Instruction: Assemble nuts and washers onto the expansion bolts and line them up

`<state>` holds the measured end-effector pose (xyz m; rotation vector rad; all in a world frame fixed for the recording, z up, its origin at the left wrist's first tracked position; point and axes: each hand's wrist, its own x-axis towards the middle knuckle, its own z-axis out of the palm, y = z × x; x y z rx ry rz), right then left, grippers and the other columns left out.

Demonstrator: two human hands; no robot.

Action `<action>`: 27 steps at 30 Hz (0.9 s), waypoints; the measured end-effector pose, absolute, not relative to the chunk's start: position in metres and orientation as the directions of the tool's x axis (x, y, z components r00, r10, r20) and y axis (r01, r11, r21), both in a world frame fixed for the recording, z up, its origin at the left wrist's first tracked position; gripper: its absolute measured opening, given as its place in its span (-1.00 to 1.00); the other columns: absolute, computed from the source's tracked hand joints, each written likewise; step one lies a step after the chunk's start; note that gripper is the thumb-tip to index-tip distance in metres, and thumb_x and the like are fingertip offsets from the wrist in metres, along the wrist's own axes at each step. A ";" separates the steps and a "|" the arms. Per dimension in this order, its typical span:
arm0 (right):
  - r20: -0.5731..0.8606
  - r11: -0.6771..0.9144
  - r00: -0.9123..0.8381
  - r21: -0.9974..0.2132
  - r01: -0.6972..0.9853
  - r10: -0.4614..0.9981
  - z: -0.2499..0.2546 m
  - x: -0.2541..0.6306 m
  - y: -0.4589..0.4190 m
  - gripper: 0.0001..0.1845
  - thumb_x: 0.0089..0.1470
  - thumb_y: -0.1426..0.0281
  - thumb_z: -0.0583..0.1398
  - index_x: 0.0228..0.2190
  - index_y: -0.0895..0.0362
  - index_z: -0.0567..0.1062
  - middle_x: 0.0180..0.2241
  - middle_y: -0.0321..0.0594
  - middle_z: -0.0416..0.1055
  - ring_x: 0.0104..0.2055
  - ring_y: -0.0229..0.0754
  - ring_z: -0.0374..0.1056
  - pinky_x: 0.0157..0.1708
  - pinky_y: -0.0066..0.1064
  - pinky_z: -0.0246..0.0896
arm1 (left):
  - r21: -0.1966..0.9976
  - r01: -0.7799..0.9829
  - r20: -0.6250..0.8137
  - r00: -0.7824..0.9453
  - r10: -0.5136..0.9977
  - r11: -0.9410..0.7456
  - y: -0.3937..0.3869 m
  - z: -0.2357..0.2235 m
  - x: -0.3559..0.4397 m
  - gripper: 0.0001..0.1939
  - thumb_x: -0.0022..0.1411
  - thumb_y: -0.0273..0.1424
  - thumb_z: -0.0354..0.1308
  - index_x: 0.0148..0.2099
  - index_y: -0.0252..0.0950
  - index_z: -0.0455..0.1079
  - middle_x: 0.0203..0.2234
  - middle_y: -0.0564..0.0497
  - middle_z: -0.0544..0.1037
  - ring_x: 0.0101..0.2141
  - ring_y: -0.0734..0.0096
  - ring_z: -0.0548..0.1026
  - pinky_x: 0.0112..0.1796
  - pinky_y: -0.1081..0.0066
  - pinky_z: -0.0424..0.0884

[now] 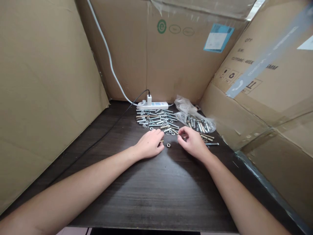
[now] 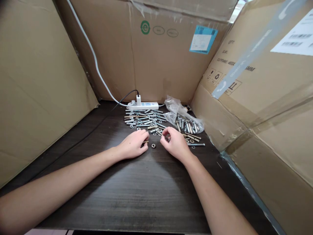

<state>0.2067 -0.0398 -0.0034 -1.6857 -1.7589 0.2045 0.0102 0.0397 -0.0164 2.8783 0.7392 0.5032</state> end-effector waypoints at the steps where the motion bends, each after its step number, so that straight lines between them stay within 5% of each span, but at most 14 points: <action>1: 0.345 0.137 0.080 -0.560 0.817 0.935 -0.003 0.207 -0.040 -0.90 -0.01 0.37 0.12 -0.37 0.12 0.36 -0.40 -0.26 0.39 -0.50 -0.27 0.25 -0.46 -0.42 0.17 | 0.248 0.437 0.301 0.813 0.498 -0.865 0.040 -0.016 0.010 -0.96 0.17 -0.46 -0.03 -0.28 -0.28 0.21 -0.35 -0.02 0.38 -0.31 0.33 0.35 -0.26 0.36 0.30; 7: 0.322 0.197 0.000 -0.580 0.790 0.947 -0.001 0.204 -0.044 -0.90 0.06 0.37 0.09 -0.33 0.11 0.34 -0.43 -0.26 0.38 -0.46 -0.25 0.27 -0.42 -0.42 0.16 | 0.529 0.323 0.383 0.735 0.560 -0.785 0.041 -0.017 0.010 -0.85 0.31 -0.35 -0.07 -0.11 -0.26 0.25 -0.23 0.01 0.45 -0.25 0.41 0.43 -0.21 0.43 0.35; 21: 0.331 0.274 -0.073 -0.617 0.738 0.941 -0.003 0.202 -0.042 -0.86 0.11 0.33 0.08 -0.30 0.11 0.38 -0.33 -0.21 0.38 -0.32 -0.19 0.28 -0.35 -0.40 0.18 | 0.630 0.227 0.404 0.721 0.563 -0.743 0.038 -0.014 0.009 -0.81 0.28 -0.29 0.01 -0.18 -0.26 0.37 -0.31 0.06 0.52 -0.31 0.44 0.46 -0.24 0.47 0.36; 24: 0.288 0.248 -0.025 -0.770 0.588 0.957 -0.006 0.195 -0.041 -0.83 0.08 0.27 0.12 -0.33 0.11 0.38 -0.34 -0.23 0.35 -0.34 -0.21 0.26 -0.36 -0.40 0.18 | 0.606 0.266 0.356 0.752 0.554 -0.750 0.037 -0.013 0.008 -0.80 0.29 -0.26 0.00 -0.19 -0.24 0.37 -0.36 0.09 0.52 -0.36 0.45 0.47 -0.29 0.49 0.34; 27: 0.085 0.073 0.045 -0.975 0.211 0.995 -0.010 0.184 -0.041 -0.79 0.05 0.22 0.15 -0.35 0.09 0.33 -0.51 -0.37 0.20 -0.53 -0.31 0.13 -0.51 -0.45 0.08 | 0.556 0.310 0.315 0.780 0.541 -0.771 0.033 -0.011 0.008 -0.80 0.32 -0.25 -0.05 -0.14 -0.21 0.33 -0.39 0.10 0.52 -0.39 0.44 0.48 -0.33 0.49 0.31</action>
